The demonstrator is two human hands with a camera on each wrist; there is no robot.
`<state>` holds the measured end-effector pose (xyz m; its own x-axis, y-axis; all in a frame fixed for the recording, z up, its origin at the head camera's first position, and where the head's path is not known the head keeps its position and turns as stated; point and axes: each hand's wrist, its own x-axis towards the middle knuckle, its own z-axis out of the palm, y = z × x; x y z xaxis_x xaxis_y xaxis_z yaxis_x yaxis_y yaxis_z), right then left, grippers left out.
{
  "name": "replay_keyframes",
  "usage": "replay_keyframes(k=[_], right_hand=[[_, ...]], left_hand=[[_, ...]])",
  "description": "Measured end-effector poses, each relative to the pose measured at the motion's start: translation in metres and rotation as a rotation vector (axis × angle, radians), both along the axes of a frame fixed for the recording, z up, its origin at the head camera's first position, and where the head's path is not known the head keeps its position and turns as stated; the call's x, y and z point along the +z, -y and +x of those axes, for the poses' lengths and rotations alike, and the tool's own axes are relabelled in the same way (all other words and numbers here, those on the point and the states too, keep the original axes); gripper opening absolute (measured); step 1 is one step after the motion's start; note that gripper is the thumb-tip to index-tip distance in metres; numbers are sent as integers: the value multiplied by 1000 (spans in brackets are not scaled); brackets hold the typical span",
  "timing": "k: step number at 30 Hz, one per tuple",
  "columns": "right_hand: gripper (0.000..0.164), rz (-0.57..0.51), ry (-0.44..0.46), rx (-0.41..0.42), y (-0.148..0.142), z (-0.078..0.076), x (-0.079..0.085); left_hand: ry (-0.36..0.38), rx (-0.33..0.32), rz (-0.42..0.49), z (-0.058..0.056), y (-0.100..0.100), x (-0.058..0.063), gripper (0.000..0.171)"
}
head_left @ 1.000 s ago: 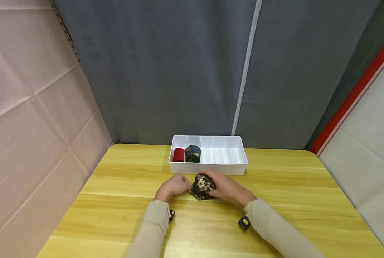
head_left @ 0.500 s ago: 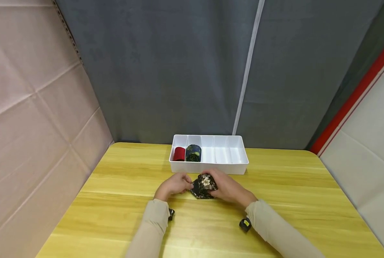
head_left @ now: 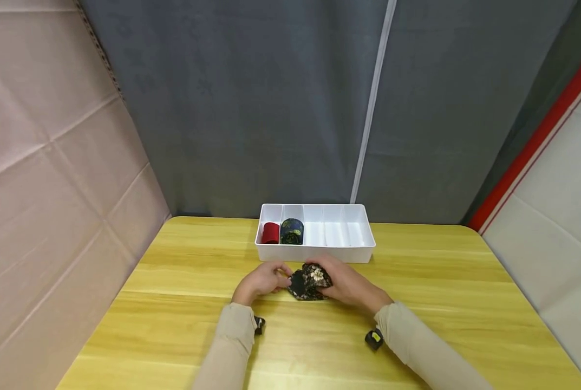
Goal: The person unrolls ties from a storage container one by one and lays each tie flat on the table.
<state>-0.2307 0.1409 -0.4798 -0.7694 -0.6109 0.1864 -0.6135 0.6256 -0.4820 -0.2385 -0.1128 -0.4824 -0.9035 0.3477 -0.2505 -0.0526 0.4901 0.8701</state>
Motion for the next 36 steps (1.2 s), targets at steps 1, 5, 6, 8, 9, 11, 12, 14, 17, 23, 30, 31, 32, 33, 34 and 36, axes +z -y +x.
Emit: replay_keyframes(k=[1, 5, 6, 8, 9, 11, 12, 14, 17, 23, 30, 31, 32, 33, 34, 36], right_hand=[[73, 10, -11, 9, -1, 0, 0], [75, 40, -28, 13, -5, 3, -1], [75, 43, -27, 10, -6, 3, -1], [72, 37, -24, 8, -7, 3, -2], [71, 34, -24, 9, -8, 3, -2], [69, 30, -25, 11, -9, 3, -3], [68, 25, -24, 11, -9, 3, -3], [65, 12, -8, 2, -10, 2, -3], [63, -13, 9, -18, -12, 2, -3], [63, -42, 21, -32, -17, 1, -1], [71, -15, 30, -11, -23, 1, -1], [72, -8, 34, -12, -24, 1, -1], [72, -1, 39, -11, -25, 1, -1], [71, 1, 45, -8, -27, 1, -2], [70, 1, 47, -8, -28, 1, -2], [67, -8, 49, -8, -30, 1, -3]], left_hand=[[3, 7, 4, 0, 0, 0, 15], [12, 16, 15, 1, 0, 0, 15], [12, 14, 17, 1, 0, 0, 16], [11, 14, 22, 2, 0, 0, 17], [8, 15, 23, 2, 1, 0, 17], [2, 20, 24, 3, 1, -1, 18], [-1, 23, 28, 3, 2, -2, 19], [-8, 31, 32, 3, 2, -3, 20], [-8, 35, 38, 3, 2, -3, 22], [11, 46, 45, 4, 1, -2, 24], [-4, 39, 46, 2, 1, -2, 24], [-6, 39, 45, 2, 1, -2, 24], [-6, 38, 43, 3, 1, -2, 24], [-5, 38, 41, 3, 2, -2, 24], [-4, 37, 39, 4, 1, -1, 25], [-4, 35, 35, 4, 1, 0, 25]])
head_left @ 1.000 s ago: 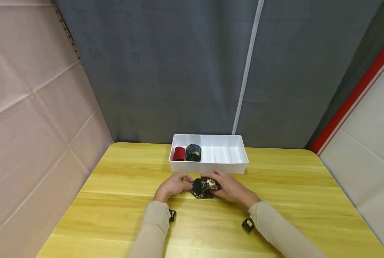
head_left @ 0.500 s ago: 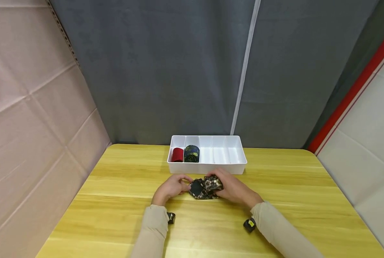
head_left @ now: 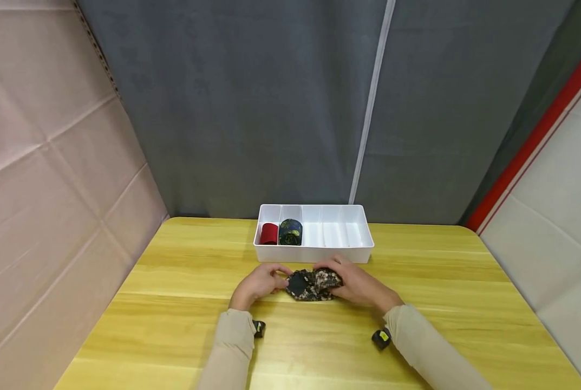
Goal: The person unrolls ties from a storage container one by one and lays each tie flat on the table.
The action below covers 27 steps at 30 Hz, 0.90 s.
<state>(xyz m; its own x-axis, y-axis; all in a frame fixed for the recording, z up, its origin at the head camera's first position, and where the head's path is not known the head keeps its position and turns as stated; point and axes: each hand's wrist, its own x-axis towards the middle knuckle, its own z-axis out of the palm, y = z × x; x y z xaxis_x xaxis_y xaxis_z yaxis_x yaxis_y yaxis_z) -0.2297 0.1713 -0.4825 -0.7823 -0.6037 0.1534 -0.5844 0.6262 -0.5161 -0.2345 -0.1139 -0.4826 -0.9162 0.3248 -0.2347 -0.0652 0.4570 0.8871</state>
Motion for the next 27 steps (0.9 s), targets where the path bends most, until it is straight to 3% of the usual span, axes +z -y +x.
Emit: replay_keyframes(k=[10, 27], right_hand=[[64, -44, -13, -28, -6, -2, 3], [56, -28, -3, -55, -9, -6, 8]], left_hand=[[4, -1, 10, 0, 1, -1, 25], [4, 22, 5, 0, 2, -2, 22]])
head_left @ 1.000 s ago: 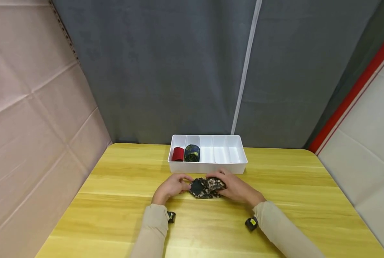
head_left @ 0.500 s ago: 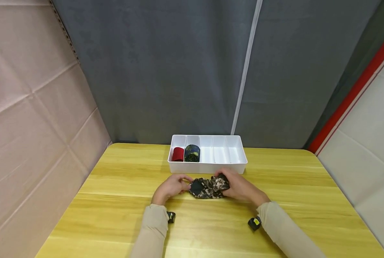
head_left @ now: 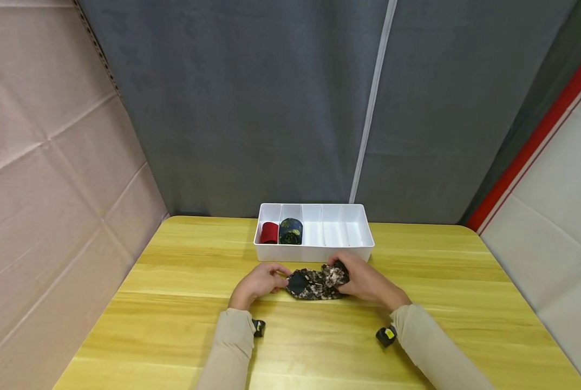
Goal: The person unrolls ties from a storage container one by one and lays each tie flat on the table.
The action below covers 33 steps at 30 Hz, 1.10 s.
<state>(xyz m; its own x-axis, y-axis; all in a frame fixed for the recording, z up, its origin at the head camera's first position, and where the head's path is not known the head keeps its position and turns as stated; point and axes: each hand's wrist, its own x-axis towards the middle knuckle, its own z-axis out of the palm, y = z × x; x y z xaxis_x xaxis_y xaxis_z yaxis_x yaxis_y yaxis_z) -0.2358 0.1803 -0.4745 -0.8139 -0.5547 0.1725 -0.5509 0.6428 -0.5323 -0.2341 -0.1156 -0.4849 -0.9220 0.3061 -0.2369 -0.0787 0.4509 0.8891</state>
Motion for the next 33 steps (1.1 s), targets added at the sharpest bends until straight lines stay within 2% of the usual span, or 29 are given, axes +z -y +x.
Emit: replay_keyframes(k=[9, 19, 29, 33], right_hand=[[60, 33, -39, 63, -7, 1, 2], [62, 87, 29, 46, -17, 3, 1], [57, 20, 5, 41, -21, 1, 3], [56, 24, -8, 56, -23, 0, 3]], left_hand=[[-1, -14, 10, -1, 1, -1, 20], [1, -17, -14, -1, 2, 0, 22], [-1, -15, -10, 0, 2, 1, 21], [-2, -20, -12, -1, 2, 0, 21]])
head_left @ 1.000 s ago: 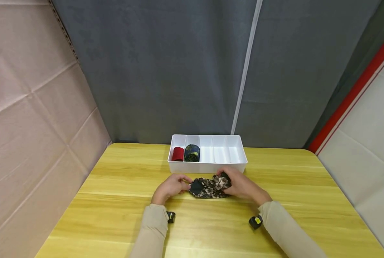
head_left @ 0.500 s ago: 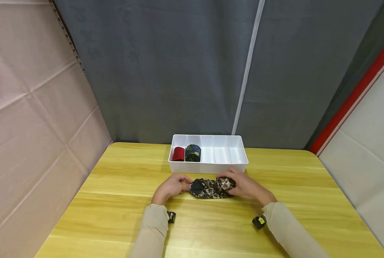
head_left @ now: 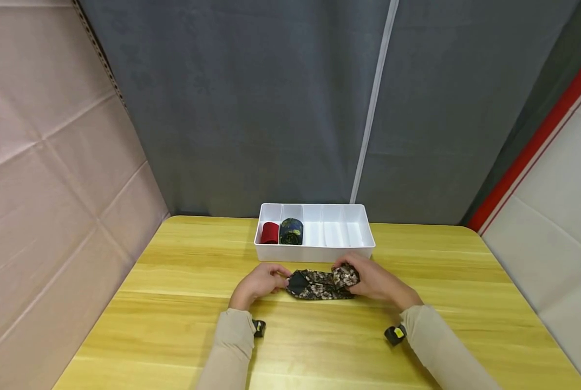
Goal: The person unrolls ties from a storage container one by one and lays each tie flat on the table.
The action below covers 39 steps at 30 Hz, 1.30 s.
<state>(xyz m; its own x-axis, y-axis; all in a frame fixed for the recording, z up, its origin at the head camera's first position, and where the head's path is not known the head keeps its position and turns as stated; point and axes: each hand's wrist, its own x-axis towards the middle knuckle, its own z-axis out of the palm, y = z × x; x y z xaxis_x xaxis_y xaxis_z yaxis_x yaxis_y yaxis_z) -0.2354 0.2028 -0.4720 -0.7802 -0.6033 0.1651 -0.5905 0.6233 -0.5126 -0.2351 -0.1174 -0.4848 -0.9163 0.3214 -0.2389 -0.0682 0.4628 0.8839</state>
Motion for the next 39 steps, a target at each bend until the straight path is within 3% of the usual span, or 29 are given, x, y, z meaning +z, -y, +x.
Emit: replay_keyframes(k=[8, 25, 39], right_hand=[[60, 13, 10, 34, -6, 2, 2], [52, 47, 83, -8, -18, 3, 6], [54, 67, 92, -22, -25, 2, 10]], left_hand=[[1, -8, -12, 0, 0, -1, 21], [14, -6, 0, -2, 0, -3, 21], [1, -7, -14, 0, 1, -2, 22]])
